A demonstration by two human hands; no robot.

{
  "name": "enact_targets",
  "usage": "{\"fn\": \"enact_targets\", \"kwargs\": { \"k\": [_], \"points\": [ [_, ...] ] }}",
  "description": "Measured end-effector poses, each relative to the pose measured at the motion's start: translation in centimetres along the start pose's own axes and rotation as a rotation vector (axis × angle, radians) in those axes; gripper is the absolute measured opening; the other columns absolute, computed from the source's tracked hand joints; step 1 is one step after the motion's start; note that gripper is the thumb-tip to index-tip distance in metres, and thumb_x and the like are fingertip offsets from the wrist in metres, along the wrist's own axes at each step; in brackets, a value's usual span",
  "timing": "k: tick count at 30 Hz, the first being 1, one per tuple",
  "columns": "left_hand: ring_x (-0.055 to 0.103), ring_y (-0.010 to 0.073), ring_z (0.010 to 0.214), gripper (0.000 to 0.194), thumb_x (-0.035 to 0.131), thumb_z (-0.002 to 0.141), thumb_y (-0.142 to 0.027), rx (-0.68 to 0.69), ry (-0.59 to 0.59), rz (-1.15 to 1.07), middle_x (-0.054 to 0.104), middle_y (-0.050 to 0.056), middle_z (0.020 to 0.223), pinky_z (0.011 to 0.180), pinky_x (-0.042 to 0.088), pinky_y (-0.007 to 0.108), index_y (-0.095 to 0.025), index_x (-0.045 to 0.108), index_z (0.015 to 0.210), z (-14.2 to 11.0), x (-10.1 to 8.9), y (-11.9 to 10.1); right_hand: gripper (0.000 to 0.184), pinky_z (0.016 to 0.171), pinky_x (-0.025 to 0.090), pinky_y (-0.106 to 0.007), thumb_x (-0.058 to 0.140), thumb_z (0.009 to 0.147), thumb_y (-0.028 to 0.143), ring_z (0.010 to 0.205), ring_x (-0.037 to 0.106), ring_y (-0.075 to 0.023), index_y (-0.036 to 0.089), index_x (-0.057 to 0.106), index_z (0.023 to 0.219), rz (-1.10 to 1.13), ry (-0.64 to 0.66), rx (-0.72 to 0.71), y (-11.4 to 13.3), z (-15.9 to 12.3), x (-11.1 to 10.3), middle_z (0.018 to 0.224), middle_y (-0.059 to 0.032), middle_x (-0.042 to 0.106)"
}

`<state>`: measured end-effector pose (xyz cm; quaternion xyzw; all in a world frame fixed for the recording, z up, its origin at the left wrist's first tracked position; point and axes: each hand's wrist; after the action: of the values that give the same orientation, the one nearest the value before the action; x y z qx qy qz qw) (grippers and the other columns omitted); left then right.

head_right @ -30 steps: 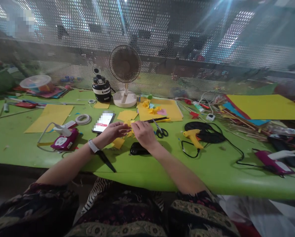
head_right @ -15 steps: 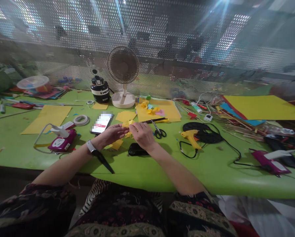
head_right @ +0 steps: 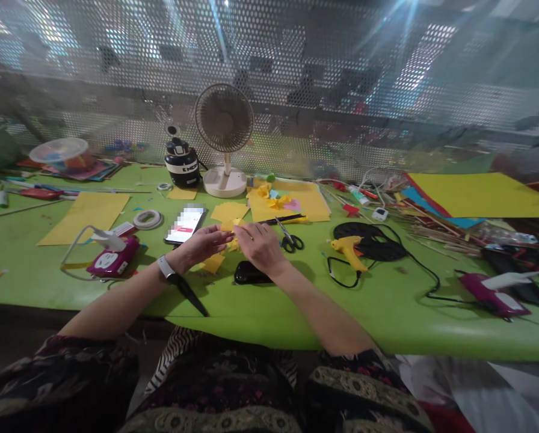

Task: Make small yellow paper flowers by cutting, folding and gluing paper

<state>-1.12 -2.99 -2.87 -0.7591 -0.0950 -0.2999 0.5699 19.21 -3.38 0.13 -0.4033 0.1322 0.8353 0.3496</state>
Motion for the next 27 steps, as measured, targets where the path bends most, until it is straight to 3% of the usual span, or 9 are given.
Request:
{"fn": "enact_targets", "kwargs": {
  "k": [4,9,14,19,27],
  "points": [
    [0.074,0.0181,0.086,0.034,0.084,0.070,-0.017,0.099,-0.038,0.131,0.075,0.005,0.088,0.071,0.059,0.027,-0.015,0.058,0.092,-0.26,0.42,-0.18,0.016,0.075,0.048,-0.032,0.051,0.092,0.026,0.081,0.064,-0.0209,0.018,0.065,0.094,0.188,-0.030,0.199,0.10,0.02,-0.37,0.088,-0.0096,0.070],
    [0.073,0.0157,0.076,0.041,0.088,0.065,-0.028,0.261,-0.035,0.260,0.075,0.002,0.080,0.066,0.057,0.025,-0.015,0.058,0.090,-0.06,0.44,0.17,0.022,0.063,0.048,-0.027,0.059,0.087,0.041,0.069,0.064,-0.0160,0.019,0.063,0.088,0.539,0.089,0.441,0.22,0.25,-0.63,0.087,-0.0058,0.071],
    [0.074,0.0166,0.078,0.035,0.085,0.067,-0.025,0.339,-0.018,0.355,0.075,0.003,0.080,0.069,0.057,0.026,-0.016,0.059,0.089,-0.05,0.40,0.48,0.026,0.061,0.048,-0.027,0.062,0.083,0.045,0.065,0.061,-0.0151,0.019,0.063,0.082,0.650,0.103,0.510,0.30,0.36,-0.37,0.083,-0.0052,0.071],
    [0.074,0.0178,0.080,0.032,0.083,0.069,-0.022,0.355,-0.003,0.388,0.076,0.004,0.081,0.069,0.058,0.026,-0.016,0.058,0.089,0.00,0.27,0.56,0.018,0.061,0.048,-0.027,0.062,0.081,0.036,0.064,0.061,-0.0145,0.018,0.064,0.078,0.708,0.099,0.534,0.25,0.42,-0.25,0.078,-0.0041,0.071],
    [0.074,0.0165,0.083,0.036,0.084,0.071,-0.030,0.375,0.045,0.402,0.076,0.004,0.085,0.072,0.059,0.026,-0.015,0.059,0.092,0.15,-0.12,0.81,0.019,0.057,0.048,-0.026,0.066,0.079,0.036,0.060,0.060,-0.0141,0.017,0.065,0.075,0.787,0.106,0.556,-0.03,0.50,-0.36,0.071,-0.0027,0.070]
  ]
}}
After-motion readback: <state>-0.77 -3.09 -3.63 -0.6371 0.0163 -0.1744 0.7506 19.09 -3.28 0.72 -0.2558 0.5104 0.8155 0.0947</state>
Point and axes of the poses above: each hand's wrist, its own z-axis towards the middle knuckle, its own x-axis out of the palm, y = z × x
